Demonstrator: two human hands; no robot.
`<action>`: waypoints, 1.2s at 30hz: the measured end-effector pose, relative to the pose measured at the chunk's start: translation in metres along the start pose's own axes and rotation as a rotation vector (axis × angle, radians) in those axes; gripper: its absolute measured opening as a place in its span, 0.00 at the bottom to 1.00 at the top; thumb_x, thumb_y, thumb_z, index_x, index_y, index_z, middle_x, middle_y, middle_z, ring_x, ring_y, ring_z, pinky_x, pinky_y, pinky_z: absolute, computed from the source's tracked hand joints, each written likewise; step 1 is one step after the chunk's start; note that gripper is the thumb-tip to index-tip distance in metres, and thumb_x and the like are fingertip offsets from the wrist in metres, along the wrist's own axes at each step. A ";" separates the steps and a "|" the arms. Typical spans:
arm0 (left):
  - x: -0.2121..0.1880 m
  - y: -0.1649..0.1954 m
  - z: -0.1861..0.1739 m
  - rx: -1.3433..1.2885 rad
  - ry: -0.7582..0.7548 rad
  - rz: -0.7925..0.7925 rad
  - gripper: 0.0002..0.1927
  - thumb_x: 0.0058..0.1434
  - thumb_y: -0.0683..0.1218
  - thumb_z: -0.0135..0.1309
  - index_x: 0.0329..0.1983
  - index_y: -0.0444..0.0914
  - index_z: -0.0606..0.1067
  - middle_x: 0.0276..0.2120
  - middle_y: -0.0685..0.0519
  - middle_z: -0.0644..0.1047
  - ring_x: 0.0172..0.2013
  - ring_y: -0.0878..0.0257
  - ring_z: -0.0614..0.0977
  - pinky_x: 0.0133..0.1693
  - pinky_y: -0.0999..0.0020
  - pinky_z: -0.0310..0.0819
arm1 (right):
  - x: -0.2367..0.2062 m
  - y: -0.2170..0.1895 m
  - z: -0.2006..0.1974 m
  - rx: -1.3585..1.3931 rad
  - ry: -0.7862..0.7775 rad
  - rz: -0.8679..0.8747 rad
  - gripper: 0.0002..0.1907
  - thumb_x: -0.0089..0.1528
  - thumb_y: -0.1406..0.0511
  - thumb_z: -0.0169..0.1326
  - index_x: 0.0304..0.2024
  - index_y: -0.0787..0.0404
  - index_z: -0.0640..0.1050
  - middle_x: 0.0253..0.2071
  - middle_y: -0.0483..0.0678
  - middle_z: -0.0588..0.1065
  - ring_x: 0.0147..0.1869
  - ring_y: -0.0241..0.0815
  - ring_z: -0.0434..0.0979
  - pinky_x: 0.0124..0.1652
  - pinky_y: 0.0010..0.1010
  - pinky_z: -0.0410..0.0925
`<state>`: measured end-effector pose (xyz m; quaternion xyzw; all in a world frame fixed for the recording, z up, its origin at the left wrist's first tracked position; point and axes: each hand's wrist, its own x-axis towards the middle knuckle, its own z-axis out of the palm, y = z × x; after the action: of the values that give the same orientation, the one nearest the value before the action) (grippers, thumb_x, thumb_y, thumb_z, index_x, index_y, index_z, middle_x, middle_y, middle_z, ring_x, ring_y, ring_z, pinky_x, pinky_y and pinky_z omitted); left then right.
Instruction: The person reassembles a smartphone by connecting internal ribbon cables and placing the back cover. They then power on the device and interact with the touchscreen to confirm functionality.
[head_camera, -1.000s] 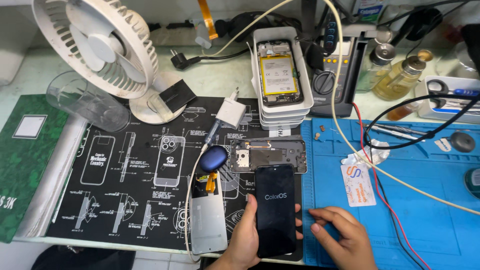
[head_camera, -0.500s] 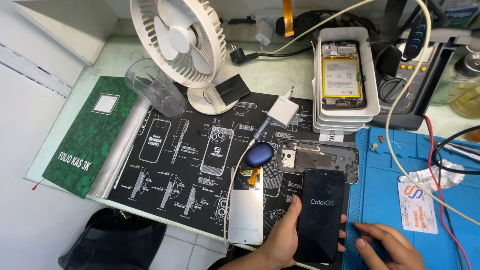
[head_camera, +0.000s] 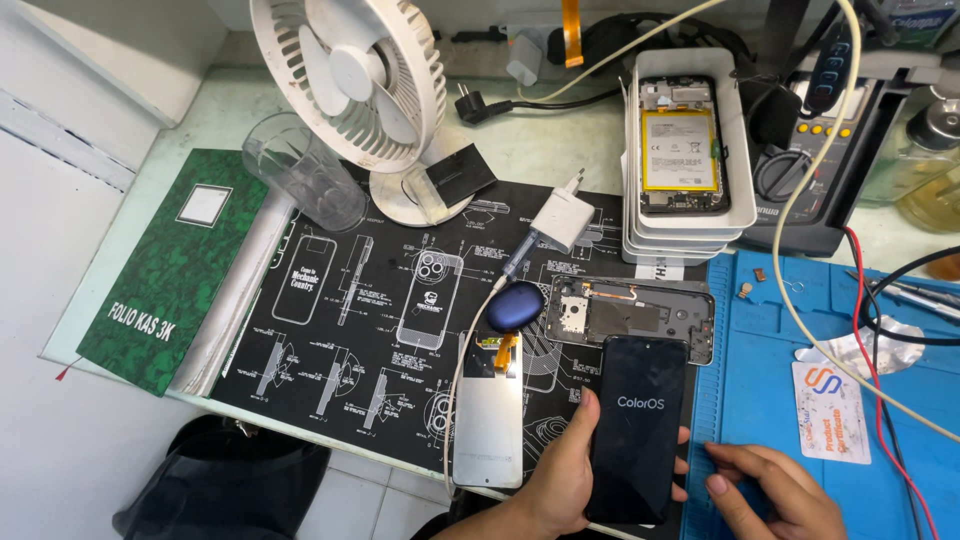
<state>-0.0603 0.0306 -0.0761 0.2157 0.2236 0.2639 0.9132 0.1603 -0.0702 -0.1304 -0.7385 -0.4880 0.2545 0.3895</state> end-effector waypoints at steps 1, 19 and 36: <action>0.001 0.001 0.000 0.011 0.002 -0.001 0.41 0.78 0.68 0.16 0.73 0.35 0.64 0.58 0.43 0.76 0.47 0.54 0.82 0.50 0.59 0.80 | 0.001 0.003 0.001 -0.013 0.000 0.008 0.16 0.51 0.69 0.65 0.43 0.61 0.85 0.39 0.50 0.83 0.43 0.39 0.86 0.48 0.30 0.76; -0.008 -0.010 0.001 -0.066 0.025 -0.034 0.43 0.74 0.70 0.20 0.67 0.34 0.69 0.49 0.42 0.80 0.43 0.51 0.85 0.47 0.59 0.81 | 0.045 -0.171 -0.049 0.005 -0.180 -0.492 0.21 0.55 0.62 0.64 0.50 0.61 0.81 0.47 0.49 0.80 0.49 0.42 0.81 0.45 0.27 0.74; 0.005 -0.013 0.005 0.001 0.084 -0.074 0.45 0.70 0.71 0.23 0.64 0.32 0.71 0.46 0.45 0.80 0.38 0.56 0.84 0.42 0.62 0.82 | 0.220 -0.227 0.110 -0.864 -0.236 -0.544 0.28 0.58 0.67 0.56 0.62 0.60 0.72 0.47 0.62 0.74 0.48 0.59 0.79 0.44 0.45 0.74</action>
<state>-0.0489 0.0225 -0.0806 0.1965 0.2696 0.2388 0.9119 0.0452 0.2175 -0.0047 -0.6447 -0.7632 0.0013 0.0436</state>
